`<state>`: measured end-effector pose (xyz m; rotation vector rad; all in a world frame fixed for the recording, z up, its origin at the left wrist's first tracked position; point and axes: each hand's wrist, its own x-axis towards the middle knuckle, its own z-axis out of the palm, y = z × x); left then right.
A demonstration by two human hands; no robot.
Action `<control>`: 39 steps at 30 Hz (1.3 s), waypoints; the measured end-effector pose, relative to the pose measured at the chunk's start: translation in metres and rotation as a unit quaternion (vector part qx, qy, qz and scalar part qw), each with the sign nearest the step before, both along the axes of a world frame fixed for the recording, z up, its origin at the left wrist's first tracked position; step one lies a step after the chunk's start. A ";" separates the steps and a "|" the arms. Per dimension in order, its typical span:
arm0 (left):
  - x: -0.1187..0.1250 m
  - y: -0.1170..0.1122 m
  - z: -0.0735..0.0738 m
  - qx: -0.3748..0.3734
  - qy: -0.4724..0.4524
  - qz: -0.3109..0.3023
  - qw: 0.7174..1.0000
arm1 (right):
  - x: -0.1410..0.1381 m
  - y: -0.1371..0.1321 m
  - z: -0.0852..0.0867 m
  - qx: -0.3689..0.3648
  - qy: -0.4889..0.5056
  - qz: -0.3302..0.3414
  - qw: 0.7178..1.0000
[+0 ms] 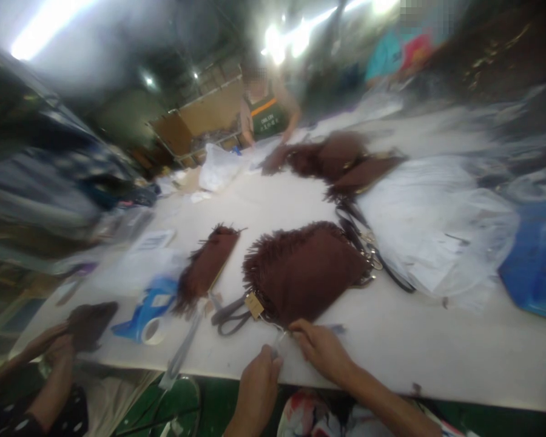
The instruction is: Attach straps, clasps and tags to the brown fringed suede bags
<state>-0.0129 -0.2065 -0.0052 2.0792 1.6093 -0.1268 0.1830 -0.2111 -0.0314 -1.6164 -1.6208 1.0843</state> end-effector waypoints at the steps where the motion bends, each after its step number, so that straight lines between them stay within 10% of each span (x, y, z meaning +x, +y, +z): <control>1: 0.000 -0.001 0.000 -0.002 -0.007 0.005 1.000 | 0.000 -0.001 0.000 0.001 0.001 0.009 1.000; 39: 0.024 0.003 -0.016 0.039 0.133 -0.090 0.986 | 0.013 0.023 -0.001 -0.112 0.084 0.100 0.985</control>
